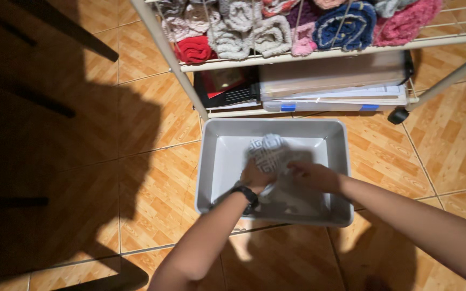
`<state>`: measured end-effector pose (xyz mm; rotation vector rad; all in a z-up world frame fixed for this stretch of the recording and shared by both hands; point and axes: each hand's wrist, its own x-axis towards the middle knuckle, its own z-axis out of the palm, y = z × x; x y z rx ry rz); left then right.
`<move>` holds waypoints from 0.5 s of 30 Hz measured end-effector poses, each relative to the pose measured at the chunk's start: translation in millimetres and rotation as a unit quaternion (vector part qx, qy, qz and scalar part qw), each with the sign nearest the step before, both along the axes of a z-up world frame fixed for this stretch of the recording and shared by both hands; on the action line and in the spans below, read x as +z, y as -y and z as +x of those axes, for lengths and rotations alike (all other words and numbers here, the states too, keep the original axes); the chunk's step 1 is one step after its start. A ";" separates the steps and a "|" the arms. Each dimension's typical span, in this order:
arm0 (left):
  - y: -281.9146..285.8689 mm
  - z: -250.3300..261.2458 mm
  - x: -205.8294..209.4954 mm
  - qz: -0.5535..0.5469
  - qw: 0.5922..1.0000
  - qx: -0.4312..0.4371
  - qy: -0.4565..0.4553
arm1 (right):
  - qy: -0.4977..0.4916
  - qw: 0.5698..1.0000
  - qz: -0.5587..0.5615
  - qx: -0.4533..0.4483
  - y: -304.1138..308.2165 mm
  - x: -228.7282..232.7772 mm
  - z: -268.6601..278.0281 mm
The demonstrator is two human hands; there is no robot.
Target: The person folds various towels and cloths by hand, taking them from a grey plastic bin and placing them onto a white wire rack. The items include a grey towel, a blue patterned towel, a white towel with orange patterns, a beige towel, a pink towel, a white towel with a pink flower, a pink towel, a striped towel, and a blue patterned cloth.
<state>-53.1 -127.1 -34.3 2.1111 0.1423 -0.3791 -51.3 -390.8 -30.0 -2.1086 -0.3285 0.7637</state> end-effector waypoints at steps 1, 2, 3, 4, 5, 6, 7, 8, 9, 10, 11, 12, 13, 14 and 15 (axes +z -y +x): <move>3.5 0.3 0.2 -0.058 0.998 0.013 0.004 | -0.063 0.997 0.026 -0.040 -0.9 5.4 -2.4; 6.8 0.7 3.4 -0.115 0.993 0.027 0.008 | -0.124 0.988 0.053 -0.079 -4.7 15.0 -5.2; 10.4 0.0 9.5 -0.171 0.984 0.040 0.012 | -0.184 0.972 0.080 -0.119 -9.6 28.1 -8.7; 16.0 -0.7 18.7 -0.252 0.967 0.036 0.006 | -0.185 0.967 0.118 -0.132 -14.9 43.8 -10.3; 22.4 -2.9 30.6 -0.332 0.943 0.031 0.000 | -0.185 0.959 0.155 -0.146 -20.5 60.2 -12.3; 27.8 -5.0 44.6 -0.410 0.912 0.027 -0.006 | -0.185 0.951 0.191 -0.158 -22.7 76.9 -13.2; 25.4 -7.5 60.5 -0.426 0.904 -0.002 -0.041 | -0.166 0.955 0.203 -0.136 -20.6 93.0 -14.2; 17.6 -9.6 77.0 -0.440 0.894 -0.031 -0.076 | -0.147 0.959 0.215 -0.114 -16.0 107.1 -14.2; 12.6 -9.2 93.1 -0.454 0.882 -0.061 -0.111 | -0.128 0.961 0.226 -0.091 -13.4 117.7 -11.5; 10.9 -7.8 108.3 -0.447 0.884 -0.101 -0.090 | -0.140 0.942 0.299 -0.058 -11.7 125.9 -4.7; 10.1 -6.9 122.7 -0.439 0.885 -0.141 -0.069 | -0.151 0.917 0.369 -0.024 -7.8 134.0 2.9; 10.1 -6.3 136.8 -0.430 0.884 -0.180 -0.047 | -0.162 0.885 0.437 0.012 -7.0 140.4 6.4; 11.5 -5.7 150.9 -0.404 0.891 -0.206 0.027 | -0.152 0.877 0.455 -0.014 -7.3 146.7 4.5; 13.9 -4.3 165.9 -0.374 0.892 -0.231 0.102 | -0.141 0.869 0.473 -0.038 -5.8 154.8 1.4; 16.0 -4.0 180.8 -0.343 0.887 -0.254 0.177 | -0.129 0.859 0.491 -0.063 -5.4 162.9 -1.1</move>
